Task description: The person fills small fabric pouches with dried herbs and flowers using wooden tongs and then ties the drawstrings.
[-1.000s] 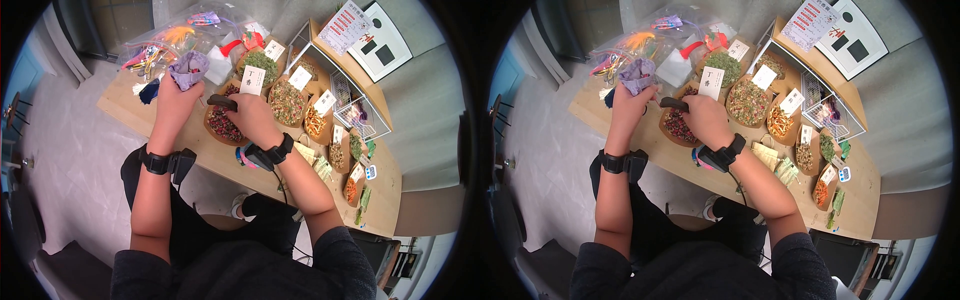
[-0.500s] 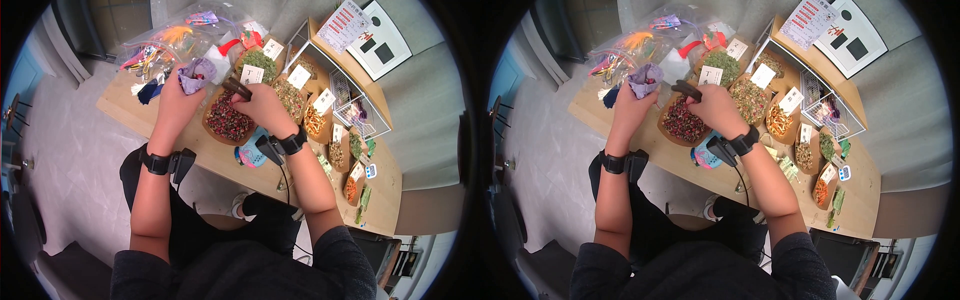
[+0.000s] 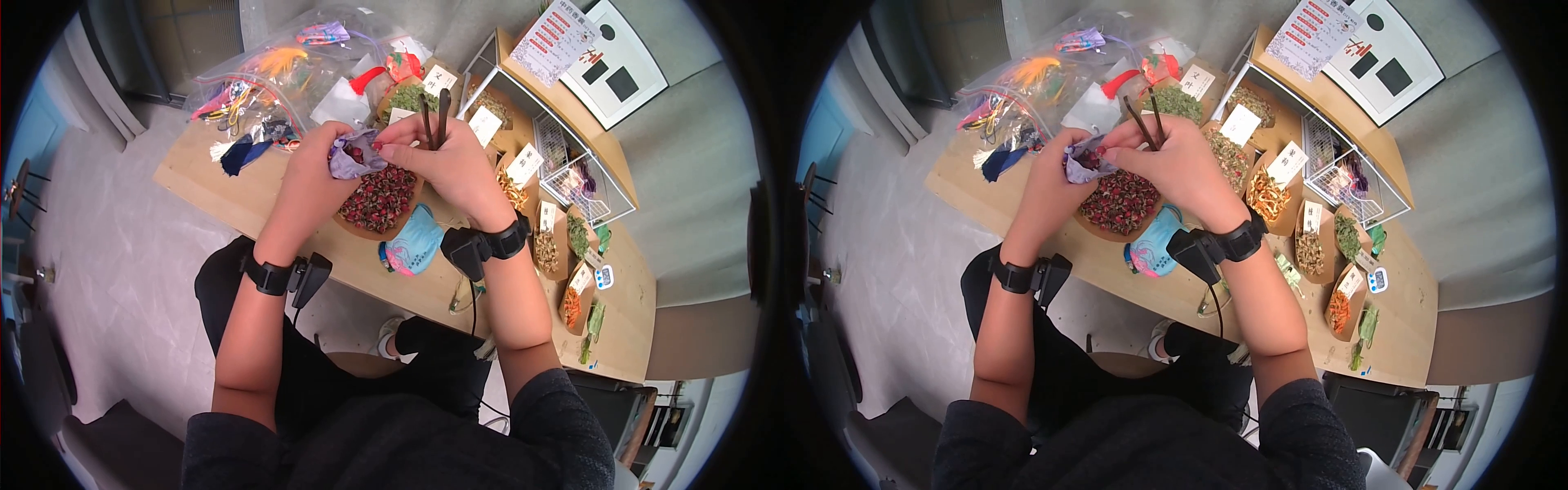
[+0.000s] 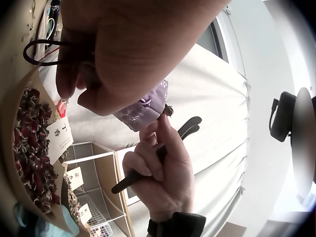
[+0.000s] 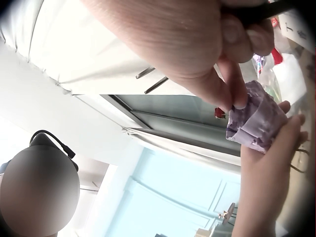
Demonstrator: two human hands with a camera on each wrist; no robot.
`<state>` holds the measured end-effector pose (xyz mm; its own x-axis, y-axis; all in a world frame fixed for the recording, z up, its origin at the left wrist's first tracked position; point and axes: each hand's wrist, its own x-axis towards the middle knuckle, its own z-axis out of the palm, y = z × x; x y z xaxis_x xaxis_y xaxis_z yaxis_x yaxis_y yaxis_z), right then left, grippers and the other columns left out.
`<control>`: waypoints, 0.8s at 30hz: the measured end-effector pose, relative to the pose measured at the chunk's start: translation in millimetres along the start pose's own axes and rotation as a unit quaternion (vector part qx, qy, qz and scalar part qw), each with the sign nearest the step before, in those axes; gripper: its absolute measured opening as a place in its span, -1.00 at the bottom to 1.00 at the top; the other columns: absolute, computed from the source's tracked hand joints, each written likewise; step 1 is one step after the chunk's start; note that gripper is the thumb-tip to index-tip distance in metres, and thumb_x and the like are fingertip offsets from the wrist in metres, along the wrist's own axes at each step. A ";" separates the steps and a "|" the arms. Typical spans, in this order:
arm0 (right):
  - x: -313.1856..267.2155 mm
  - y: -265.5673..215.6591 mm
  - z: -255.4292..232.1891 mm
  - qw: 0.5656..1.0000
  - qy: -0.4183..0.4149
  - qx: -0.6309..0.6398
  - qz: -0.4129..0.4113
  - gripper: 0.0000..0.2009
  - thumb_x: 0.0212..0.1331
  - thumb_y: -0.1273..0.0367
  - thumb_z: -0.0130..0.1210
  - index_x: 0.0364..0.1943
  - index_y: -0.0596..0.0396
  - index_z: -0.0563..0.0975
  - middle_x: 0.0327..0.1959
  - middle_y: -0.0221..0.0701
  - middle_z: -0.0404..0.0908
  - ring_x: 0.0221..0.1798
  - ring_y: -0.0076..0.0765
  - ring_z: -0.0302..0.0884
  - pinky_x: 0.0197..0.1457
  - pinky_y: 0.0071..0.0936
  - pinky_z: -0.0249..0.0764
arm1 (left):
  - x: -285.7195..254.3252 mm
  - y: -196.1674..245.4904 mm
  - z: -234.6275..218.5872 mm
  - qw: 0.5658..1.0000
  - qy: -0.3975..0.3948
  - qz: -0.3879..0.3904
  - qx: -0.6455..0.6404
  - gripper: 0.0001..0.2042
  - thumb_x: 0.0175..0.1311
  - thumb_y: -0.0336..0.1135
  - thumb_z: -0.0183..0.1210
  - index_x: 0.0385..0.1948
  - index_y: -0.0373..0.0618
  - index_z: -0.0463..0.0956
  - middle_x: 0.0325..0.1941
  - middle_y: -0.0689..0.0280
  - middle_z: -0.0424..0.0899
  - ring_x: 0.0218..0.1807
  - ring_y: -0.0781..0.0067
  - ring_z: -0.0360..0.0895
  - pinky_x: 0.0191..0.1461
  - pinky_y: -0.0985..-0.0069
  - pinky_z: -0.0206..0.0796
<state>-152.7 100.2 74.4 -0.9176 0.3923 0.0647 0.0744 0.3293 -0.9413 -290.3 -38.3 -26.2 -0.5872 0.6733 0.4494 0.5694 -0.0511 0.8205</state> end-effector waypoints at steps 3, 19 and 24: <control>0.9 3.3 0.4 1.000 0.012 0.014 0.002 -0.83 0.25 0.47 0.31 -0.12 0.25 0.71 -0.27 -0.44 0.75 -0.19 -0.62 0.64 -0.05 -0.58 0.55 | 0.9 1.0 -0.5 1.000 -0.013 -0.012 -0.008 -0.50 0.01 -0.63 0.30 0.09 -0.21 0.47 -0.07 0.20 0.66 0.00 0.35 0.63 0.11 0.42 0.46; 19.2 68.0 -2.0 0.969 0.043 -0.237 0.058 -0.70 0.10 0.32 0.40 -0.13 0.19 0.69 -0.36 -0.12 0.72 -0.24 -0.08 0.72 -0.11 -0.22 0.58 | 8.6 -11.6 -7.8 0.978 0.091 -0.119 -0.146 -0.55 0.14 -0.39 0.39 0.07 -0.28 0.49 -0.10 0.22 0.71 -0.10 0.47 0.66 0.00 0.45 0.51; 14.3 72.6 21.1 0.930 0.033 -0.366 0.029 -0.65 0.07 0.25 0.41 -0.09 0.10 0.69 -0.20 -0.15 0.72 -0.10 0.09 0.69 -0.06 -0.07 0.60 | 9.8 -16.4 -8.8 0.973 0.133 -0.105 -0.156 -0.55 0.17 -0.38 0.39 0.10 -0.28 0.50 -0.12 0.26 0.71 -0.19 0.53 0.62 -0.07 0.50 0.50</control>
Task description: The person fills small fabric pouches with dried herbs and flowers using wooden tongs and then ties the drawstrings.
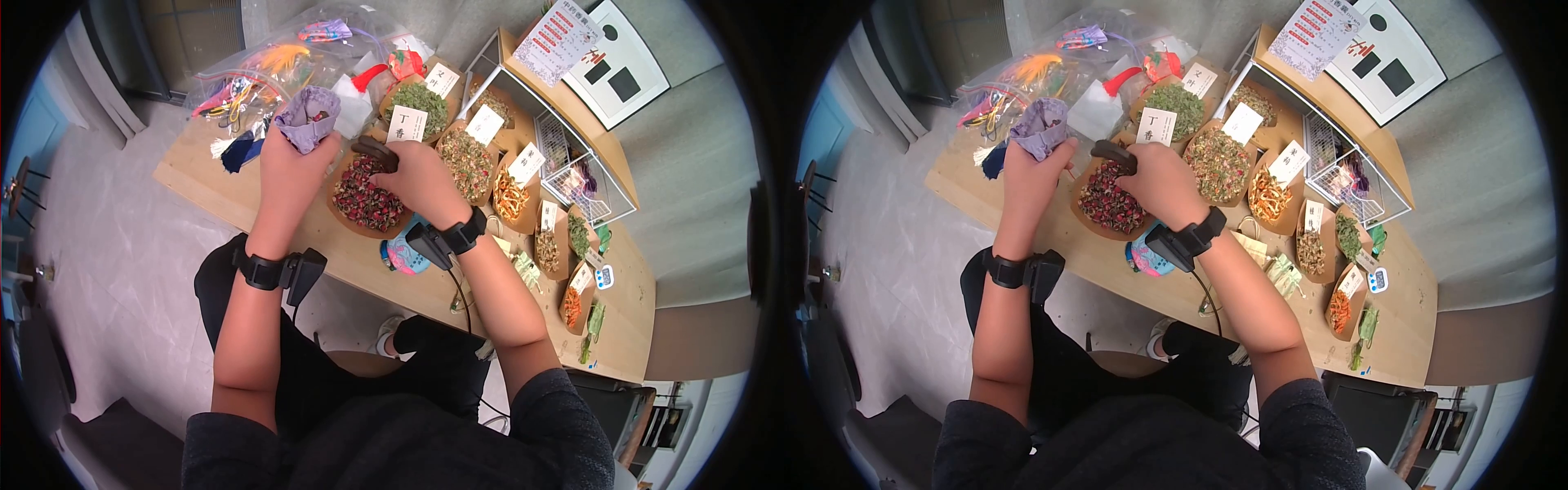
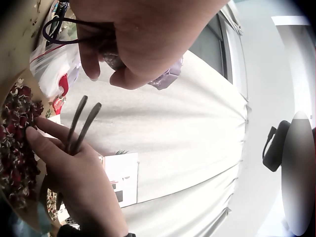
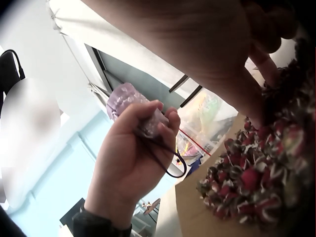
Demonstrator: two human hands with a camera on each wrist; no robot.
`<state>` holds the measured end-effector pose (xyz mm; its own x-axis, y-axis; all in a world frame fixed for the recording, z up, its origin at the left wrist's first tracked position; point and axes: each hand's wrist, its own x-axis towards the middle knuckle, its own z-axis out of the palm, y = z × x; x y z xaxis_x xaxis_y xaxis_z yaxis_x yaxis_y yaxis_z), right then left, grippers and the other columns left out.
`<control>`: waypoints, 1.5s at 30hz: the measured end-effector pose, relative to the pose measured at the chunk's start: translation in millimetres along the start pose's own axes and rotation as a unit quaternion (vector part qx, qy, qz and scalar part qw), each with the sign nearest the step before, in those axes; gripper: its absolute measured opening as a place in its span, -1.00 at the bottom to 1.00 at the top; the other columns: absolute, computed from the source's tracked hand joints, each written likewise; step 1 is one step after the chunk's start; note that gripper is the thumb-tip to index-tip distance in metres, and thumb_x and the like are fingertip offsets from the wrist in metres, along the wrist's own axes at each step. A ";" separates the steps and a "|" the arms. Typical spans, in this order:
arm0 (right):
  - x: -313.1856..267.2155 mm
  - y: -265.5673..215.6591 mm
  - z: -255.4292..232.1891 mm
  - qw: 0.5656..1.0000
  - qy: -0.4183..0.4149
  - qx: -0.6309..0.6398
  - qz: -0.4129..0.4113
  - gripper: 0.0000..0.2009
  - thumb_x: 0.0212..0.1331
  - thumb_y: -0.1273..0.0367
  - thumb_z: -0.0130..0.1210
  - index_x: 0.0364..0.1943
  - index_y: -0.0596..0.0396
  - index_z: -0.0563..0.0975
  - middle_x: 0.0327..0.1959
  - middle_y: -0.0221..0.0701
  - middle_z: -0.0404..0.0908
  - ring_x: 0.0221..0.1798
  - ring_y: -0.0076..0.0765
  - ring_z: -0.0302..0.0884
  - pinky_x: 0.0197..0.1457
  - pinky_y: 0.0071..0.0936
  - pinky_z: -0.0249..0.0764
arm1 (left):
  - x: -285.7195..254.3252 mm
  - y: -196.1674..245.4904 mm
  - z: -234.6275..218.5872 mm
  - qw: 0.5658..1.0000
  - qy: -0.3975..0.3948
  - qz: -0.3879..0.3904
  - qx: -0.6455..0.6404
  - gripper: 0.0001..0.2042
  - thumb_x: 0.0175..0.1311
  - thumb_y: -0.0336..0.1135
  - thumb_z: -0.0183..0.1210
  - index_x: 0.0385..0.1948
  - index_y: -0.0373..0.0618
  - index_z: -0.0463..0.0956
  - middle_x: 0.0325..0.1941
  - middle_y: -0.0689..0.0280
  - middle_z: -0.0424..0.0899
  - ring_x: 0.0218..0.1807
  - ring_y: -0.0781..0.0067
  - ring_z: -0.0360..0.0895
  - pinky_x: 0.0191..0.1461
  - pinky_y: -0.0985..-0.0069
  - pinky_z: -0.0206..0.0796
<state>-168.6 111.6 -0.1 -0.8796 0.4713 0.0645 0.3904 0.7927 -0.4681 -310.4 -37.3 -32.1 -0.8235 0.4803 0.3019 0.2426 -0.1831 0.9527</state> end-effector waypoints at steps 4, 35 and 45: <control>-6.7 -5.9 9.5 0.997 0.032 -0.052 -0.049 -0.65 0.09 0.28 0.39 -0.02 0.01 0.68 -0.18 -0.21 0.70 -0.09 0.05 0.69 -0.05 -0.09 0.62 | -2.2 11.4 -1.4 1.000 -0.016 -0.019 -0.005 -0.55 0.19 -0.39 0.37 0.11 -0.28 0.51 -0.13 0.26 0.71 -0.20 0.54 0.62 -0.08 0.50 0.49; -6.9 -9.5 19.4 0.983 0.090 -0.086 -0.136 -0.86 0.10 0.36 0.32 -0.24 -0.06 0.74 -0.32 -0.29 0.69 -0.23 -0.08 0.71 -0.22 -0.17 0.61 | -1.2 6.6 -1.8 1.000 -0.017 -0.003 0.007 -0.57 0.16 -0.40 0.36 0.08 -0.27 0.52 -0.09 0.23 0.72 -0.08 0.47 0.63 0.09 0.45 0.47; -0.7 -8.5 -62.2 0.965 0.017 0.259 -0.036 -0.74 0.16 0.38 0.40 -0.10 0.21 0.72 -0.35 -0.48 0.69 -0.29 -0.58 0.56 -0.17 -0.50 0.51 | -3.9 6.6 1.3 0.994 -0.054 0.076 0.062 -0.57 0.04 -0.50 0.39 0.01 -0.24 0.52 -0.11 0.14 0.70 -0.05 0.27 0.67 0.07 0.38 0.48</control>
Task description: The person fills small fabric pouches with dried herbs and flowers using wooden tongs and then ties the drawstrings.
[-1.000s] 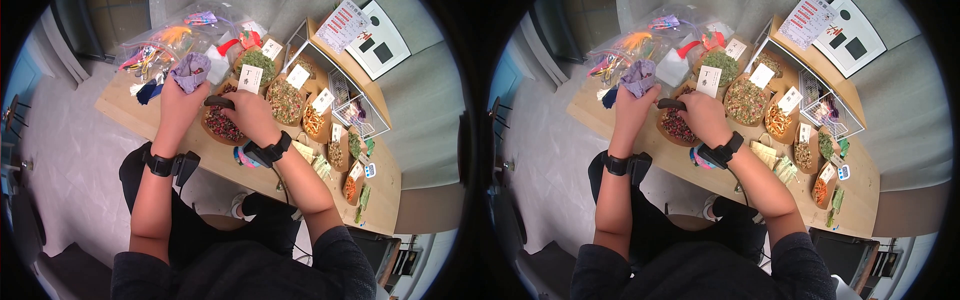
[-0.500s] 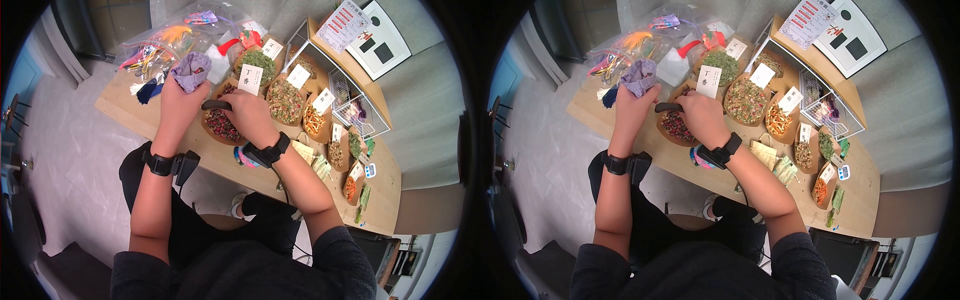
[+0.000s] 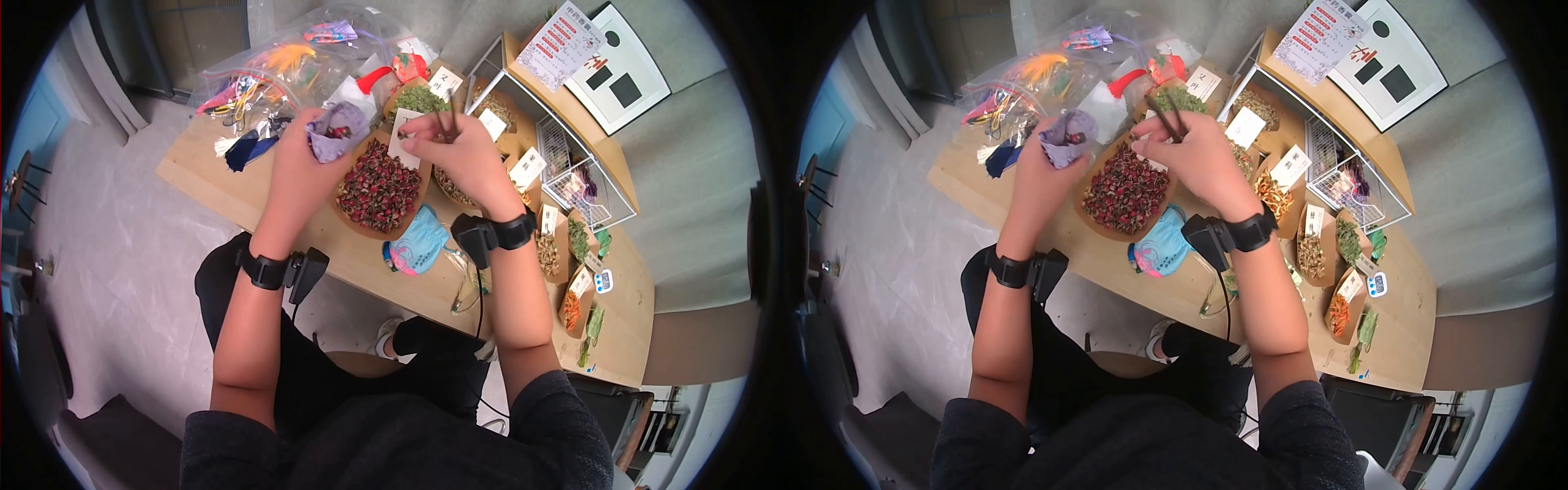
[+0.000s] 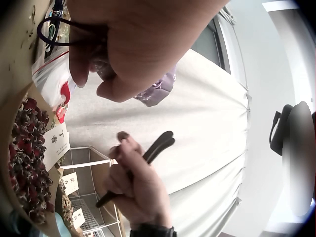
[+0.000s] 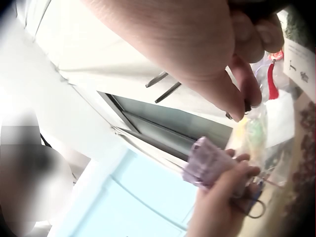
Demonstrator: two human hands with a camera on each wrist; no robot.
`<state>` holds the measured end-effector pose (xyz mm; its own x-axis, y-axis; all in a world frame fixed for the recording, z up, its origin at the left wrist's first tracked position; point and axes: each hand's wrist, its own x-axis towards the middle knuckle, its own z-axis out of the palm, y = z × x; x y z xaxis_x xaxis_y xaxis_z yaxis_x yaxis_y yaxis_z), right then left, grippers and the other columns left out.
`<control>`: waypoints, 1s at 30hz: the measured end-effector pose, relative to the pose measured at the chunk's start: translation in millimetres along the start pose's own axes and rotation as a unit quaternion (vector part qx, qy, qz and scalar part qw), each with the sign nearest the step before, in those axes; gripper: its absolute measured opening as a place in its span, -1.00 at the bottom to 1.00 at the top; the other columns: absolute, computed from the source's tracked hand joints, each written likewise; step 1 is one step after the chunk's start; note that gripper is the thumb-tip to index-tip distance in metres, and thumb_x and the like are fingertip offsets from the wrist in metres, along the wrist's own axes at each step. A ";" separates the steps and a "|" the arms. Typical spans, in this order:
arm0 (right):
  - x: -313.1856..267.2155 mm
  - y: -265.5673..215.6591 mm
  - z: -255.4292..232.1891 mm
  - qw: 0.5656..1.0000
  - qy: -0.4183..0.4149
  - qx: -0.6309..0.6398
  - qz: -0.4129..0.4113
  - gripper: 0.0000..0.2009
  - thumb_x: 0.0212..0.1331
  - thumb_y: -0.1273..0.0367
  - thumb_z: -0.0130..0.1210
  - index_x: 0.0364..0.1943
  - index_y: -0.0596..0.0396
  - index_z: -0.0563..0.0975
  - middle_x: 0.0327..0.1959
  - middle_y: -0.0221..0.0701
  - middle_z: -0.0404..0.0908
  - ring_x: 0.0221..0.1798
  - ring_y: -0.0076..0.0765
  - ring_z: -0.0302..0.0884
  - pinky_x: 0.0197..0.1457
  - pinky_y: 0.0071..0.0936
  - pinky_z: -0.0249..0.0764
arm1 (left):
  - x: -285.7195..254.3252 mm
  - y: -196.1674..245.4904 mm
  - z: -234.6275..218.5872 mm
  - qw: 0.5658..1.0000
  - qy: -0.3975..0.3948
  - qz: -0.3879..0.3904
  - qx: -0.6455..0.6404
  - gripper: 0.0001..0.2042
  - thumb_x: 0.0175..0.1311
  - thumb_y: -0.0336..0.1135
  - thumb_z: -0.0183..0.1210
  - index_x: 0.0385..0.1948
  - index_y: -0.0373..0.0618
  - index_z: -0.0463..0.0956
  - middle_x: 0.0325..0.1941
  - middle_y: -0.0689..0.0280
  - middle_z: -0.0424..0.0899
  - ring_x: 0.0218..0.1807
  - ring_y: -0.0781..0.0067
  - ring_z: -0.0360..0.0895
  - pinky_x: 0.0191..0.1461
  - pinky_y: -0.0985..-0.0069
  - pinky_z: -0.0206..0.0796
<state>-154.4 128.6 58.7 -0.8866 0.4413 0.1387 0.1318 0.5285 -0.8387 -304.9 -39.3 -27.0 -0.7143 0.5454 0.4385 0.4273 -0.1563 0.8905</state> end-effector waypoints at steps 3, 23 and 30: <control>-9.5 -19.1 -1.2 0.999 0.014 0.041 0.006 -0.74 0.18 0.38 0.40 -0.08 0.19 0.73 -0.27 -0.47 0.73 -0.24 -0.59 0.59 -0.09 -0.54 0.53 | -6.4 -6.5 8.4 0.993 -0.039 0.033 0.107 -0.49 0.02 -0.53 0.40 0.08 -0.21 0.49 -0.05 0.20 0.69 0.00 0.34 0.65 0.13 0.42 0.46; -8.2 4.9 26.9 0.960 -0.159 -0.229 -0.007 -0.68 0.04 0.27 0.42 -0.19 0.19 0.68 -0.28 -0.08 0.68 -0.18 0.06 0.65 -0.08 -0.18 0.54 | 5.6 10.4 -15.4 0.977 0.011 -0.161 -0.142 -0.63 0.27 -0.42 0.30 0.09 -0.30 0.52 0.04 0.21 0.70 0.00 0.38 0.71 -0.12 0.50 0.60; -15.3 23.0 60.7 0.944 -0.118 -0.267 -0.153 -0.68 0.04 0.40 0.35 -0.04 -0.05 0.68 -0.13 -0.30 0.65 -0.05 -0.06 0.67 0.00 -0.17 0.61 | 8.5 14.6 -28.2 0.976 0.025 -0.153 -0.155 -0.55 0.33 -0.45 0.23 0.26 -0.24 0.42 0.23 0.19 0.65 0.12 0.32 0.70 -0.11 0.51 0.60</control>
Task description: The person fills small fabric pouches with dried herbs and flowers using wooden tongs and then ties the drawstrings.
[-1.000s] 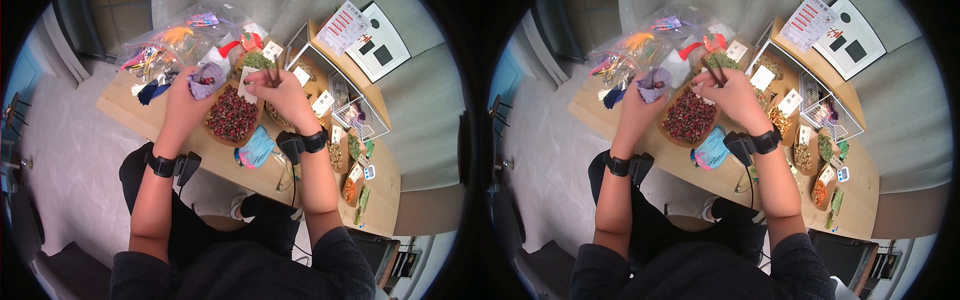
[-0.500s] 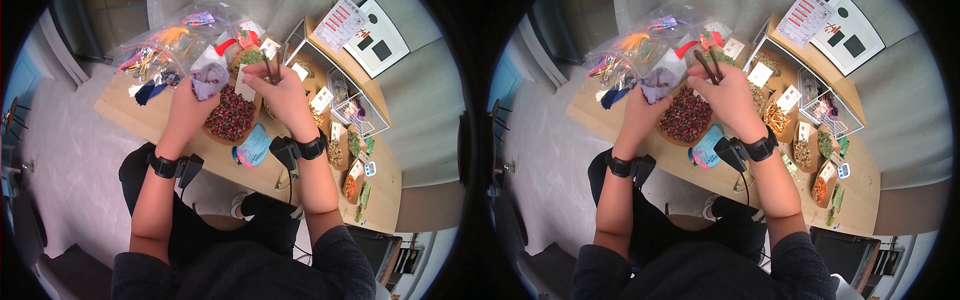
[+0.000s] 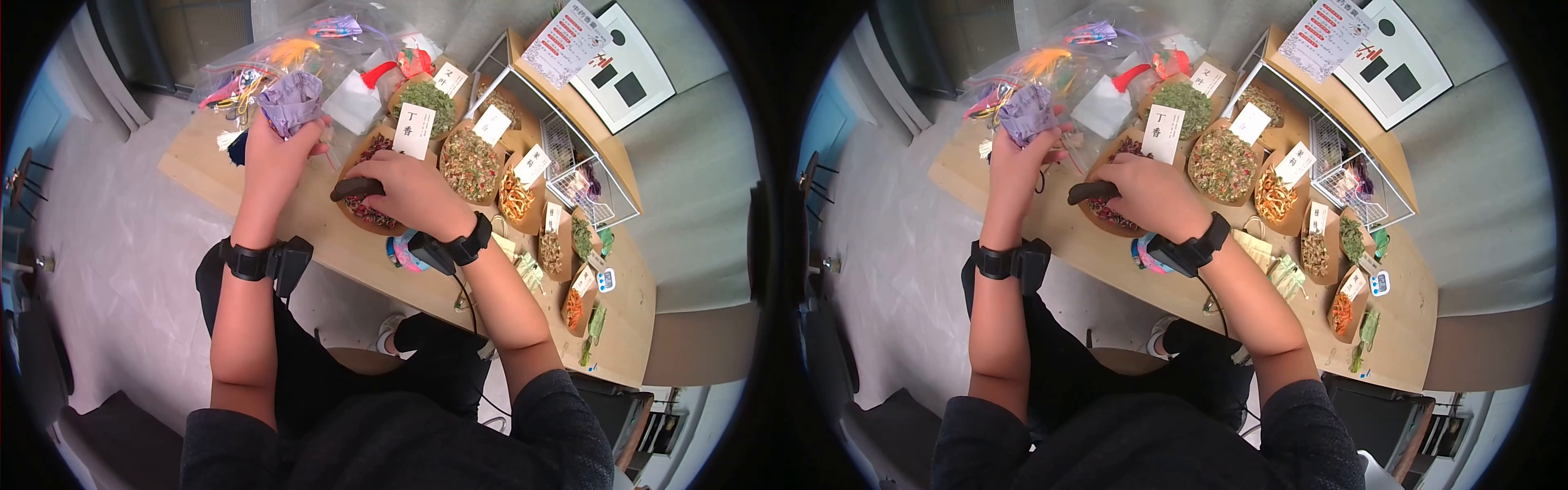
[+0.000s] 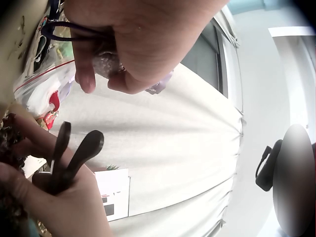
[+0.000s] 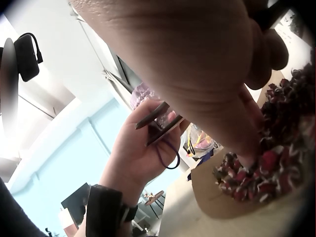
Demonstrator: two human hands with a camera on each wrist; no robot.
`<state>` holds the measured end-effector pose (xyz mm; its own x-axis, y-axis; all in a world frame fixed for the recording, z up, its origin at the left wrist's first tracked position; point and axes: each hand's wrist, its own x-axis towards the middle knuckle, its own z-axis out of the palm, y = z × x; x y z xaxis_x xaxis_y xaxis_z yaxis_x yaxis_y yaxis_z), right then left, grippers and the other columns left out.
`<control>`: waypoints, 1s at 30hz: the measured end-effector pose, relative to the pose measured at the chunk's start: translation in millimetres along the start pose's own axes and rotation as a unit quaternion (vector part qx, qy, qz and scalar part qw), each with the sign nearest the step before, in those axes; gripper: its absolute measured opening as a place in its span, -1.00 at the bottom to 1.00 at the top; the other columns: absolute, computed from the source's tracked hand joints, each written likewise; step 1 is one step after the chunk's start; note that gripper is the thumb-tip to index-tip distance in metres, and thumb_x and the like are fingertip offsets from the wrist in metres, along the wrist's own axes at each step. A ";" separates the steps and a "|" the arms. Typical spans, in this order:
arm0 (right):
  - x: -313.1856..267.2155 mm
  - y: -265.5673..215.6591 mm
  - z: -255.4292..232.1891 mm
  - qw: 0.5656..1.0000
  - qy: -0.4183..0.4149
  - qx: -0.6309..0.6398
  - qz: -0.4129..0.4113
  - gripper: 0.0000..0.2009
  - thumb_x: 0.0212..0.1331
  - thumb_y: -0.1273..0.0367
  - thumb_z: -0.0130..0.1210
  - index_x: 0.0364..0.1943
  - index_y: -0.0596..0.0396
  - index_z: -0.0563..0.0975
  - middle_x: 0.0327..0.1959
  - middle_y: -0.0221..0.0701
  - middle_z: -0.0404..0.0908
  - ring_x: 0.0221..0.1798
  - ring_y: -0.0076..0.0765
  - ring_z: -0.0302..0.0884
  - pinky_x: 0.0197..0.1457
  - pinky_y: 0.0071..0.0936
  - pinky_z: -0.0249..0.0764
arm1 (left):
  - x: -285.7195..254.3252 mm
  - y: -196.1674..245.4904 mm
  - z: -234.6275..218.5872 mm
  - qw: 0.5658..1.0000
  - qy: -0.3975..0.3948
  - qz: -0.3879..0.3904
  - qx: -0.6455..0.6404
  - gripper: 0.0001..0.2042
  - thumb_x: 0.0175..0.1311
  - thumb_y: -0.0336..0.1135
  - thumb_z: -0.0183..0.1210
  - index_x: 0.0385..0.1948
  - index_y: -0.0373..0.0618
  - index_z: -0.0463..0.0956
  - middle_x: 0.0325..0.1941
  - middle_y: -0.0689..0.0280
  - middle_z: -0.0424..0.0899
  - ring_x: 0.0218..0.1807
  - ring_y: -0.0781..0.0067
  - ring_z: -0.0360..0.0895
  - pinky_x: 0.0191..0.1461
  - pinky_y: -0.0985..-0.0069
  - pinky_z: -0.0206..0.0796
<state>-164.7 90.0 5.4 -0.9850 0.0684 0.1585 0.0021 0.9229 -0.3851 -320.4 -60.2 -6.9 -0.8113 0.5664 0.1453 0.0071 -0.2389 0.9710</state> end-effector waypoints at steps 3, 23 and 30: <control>-0.5 -1.2 5.6 1.000 0.005 -0.017 -0.005 -0.71 0.03 0.39 0.34 -0.10 -0.09 0.69 -0.17 -0.37 0.64 -0.09 -0.10 0.68 -0.06 -0.16 0.63 | -1.1 1.2 -0.5 1.000 0.004 0.002 -0.014 -0.56 0.33 -0.45 0.23 0.25 -0.24 0.44 0.22 0.20 0.65 0.13 0.33 0.70 -0.10 0.52 0.61; 5.3 24.1 -22.8 0.991 0.021 0.080 0.105 -0.77 0.17 0.36 0.34 -0.11 0.11 0.70 -0.22 -0.20 0.74 -0.17 -0.09 0.70 -0.06 -0.24 0.58 | 2.0 -20.6 2.4 0.998 -0.029 0.044 0.042 -0.60 0.13 -0.48 0.30 0.06 -0.28 0.52 -0.14 0.28 0.73 -0.21 0.49 0.67 -0.09 0.47 0.53; 0.5 -3.7 -66.2 0.923 0.119 0.349 0.105 -0.84 0.29 0.44 0.31 -0.11 0.20 0.68 -0.20 -0.47 0.72 -0.17 -0.59 0.64 -0.05 -0.56 0.56 | -11.3 -10.1 14.3 0.980 -0.091 0.095 0.153 -0.57 0.16 -0.50 0.32 0.10 -0.26 0.49 -0.06 0.30 0.71 -0.04 0.49 0.64 0.10 0.47 0.47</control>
<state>-153.8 111.7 67.1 -0.9092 0.3770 0.1769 -0.0046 0.4158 -0.9095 -302.9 -53.0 -15.7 -0.6610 0.6726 0.3326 0.3443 -0.1219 0.9309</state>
